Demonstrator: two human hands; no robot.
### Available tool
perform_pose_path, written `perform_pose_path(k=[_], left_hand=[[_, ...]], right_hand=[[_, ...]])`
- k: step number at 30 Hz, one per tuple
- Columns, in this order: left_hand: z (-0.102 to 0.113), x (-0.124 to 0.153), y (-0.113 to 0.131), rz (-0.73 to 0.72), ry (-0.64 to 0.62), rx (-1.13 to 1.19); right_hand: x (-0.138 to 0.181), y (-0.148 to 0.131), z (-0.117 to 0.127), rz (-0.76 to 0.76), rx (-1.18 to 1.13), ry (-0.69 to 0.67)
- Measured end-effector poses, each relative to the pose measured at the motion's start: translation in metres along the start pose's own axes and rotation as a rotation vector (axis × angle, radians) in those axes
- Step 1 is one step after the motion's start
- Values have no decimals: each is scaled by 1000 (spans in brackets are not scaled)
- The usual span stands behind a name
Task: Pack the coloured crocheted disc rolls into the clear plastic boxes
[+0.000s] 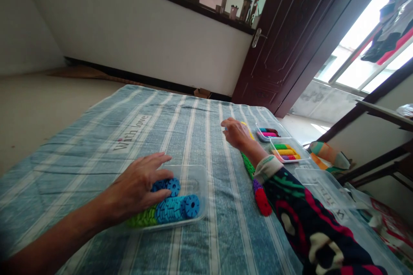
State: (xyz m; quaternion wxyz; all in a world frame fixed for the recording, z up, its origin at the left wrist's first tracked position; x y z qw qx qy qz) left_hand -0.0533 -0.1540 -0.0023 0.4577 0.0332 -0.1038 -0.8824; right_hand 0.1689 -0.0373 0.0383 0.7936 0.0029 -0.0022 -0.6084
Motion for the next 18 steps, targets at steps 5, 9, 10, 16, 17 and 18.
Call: perform_pose_path(k=[5,9,10,16,17,18], left_hand=[[-8,0,-8,-33,66,42],[-11,1,-10,-36,75,60],[-11,1,-10,-33,72,55],[-10,2,-8,-24,76,44],[-10,2,-9,-27,78,47],[-11,1,-9,-30,78,47]], right_hand=[[-37,53,-31,-86,53,-121],[-51,66,-48,-97,85,-182],[-53,68,-51,-98,92,-195],[-62,75,-59,-94,110,-230],[-62,75,-59,-95,109,-227],[-63,75,-59,-96,108,-223]])
Point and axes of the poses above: each hand's wrist, its own x-axis away from the middle knuckle, its own z-axis out of the back of the hand, y = z × x, the point moved 8 cm from there along -x, towards the middle knuckle, and after that the axes turned 11 degrees about -y, right-handed, at the moved point
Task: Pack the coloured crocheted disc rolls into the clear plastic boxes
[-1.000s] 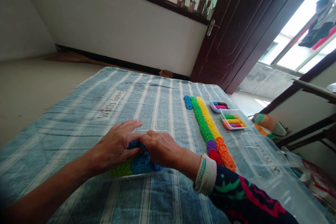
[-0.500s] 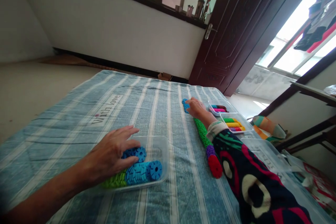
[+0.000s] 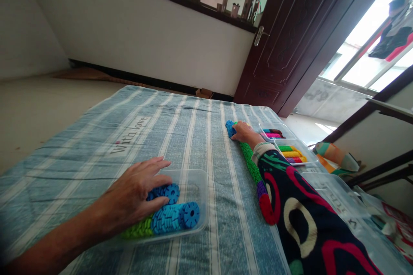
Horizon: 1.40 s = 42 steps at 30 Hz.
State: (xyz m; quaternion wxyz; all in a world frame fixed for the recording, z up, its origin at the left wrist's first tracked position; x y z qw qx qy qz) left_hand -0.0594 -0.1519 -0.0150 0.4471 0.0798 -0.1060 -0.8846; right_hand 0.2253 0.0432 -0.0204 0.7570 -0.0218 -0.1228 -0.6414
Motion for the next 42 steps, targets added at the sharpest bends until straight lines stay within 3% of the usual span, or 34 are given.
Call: perform_pose_path(k=[16,22,26,29,32,36,42], left_hand=[[0,0,0,-1,-16,-11],[2,0,4,-2,-22,-16],[5,0,10,4,-48,-20],[6,0,13,15,-88,-31],[7,-1,13,25,-112,-52],[7,-1,14,31,-146,-74],[6,0,16,32,-155,-83]], right_hand=[[9,-14,15,-19,4,57],[26,-33,31,49,9,48],[67,-68,49,218,-50,51],[121,-122,62,590,-168,67],[172,-175,58,889,-109,23],[188,-214,38,897,86,-28],[183,-227,16,908,56,-62]])
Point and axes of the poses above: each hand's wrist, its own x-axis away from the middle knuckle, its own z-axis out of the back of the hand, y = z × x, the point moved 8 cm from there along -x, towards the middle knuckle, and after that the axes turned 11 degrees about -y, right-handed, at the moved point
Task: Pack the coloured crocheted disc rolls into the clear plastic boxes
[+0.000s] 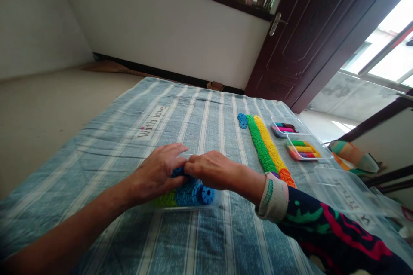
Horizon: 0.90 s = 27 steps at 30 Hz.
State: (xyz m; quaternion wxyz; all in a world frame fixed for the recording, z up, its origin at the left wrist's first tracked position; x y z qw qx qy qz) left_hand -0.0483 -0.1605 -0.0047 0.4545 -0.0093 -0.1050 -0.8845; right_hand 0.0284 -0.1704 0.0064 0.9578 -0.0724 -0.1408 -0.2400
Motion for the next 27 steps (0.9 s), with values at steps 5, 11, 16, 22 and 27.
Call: perform_pose_path(k=[5,11,16,22,27], left_hand=[[1,1,1,7,-3,25],[1,-1,0,-5,14,22],[1,0,0,-9,7,14],[2,2,2,-14,5,-3],[4,2,6,-14,-3,-25]], right_hand=[[7,4,-10,-44,-57,83],[13,4,-17,-70,-103,211],[14,15,-22,-163,-191,257],[14,20,-25,-179,-273,273],[13,21,-25,-192,-264,260]])
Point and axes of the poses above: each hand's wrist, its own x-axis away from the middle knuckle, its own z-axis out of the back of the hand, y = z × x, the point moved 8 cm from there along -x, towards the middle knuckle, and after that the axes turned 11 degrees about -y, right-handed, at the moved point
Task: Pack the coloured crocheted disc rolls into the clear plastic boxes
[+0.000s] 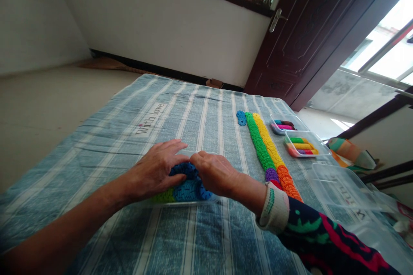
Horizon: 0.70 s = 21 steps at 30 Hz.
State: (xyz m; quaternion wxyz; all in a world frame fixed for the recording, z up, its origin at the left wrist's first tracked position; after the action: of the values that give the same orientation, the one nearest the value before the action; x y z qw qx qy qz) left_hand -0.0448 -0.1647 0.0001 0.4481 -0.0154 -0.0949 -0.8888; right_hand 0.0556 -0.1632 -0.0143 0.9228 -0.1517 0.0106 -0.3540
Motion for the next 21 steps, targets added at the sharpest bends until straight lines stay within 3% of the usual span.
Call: perform_pose_path(k=[10,21], left_hand=[[5,-8,8,41,4,-15],[-5,-15,-3,40,84,49]], right_hand=[[-2,-2,2,-19,42,-54],[-6,-13,1,-1,148,-89]])
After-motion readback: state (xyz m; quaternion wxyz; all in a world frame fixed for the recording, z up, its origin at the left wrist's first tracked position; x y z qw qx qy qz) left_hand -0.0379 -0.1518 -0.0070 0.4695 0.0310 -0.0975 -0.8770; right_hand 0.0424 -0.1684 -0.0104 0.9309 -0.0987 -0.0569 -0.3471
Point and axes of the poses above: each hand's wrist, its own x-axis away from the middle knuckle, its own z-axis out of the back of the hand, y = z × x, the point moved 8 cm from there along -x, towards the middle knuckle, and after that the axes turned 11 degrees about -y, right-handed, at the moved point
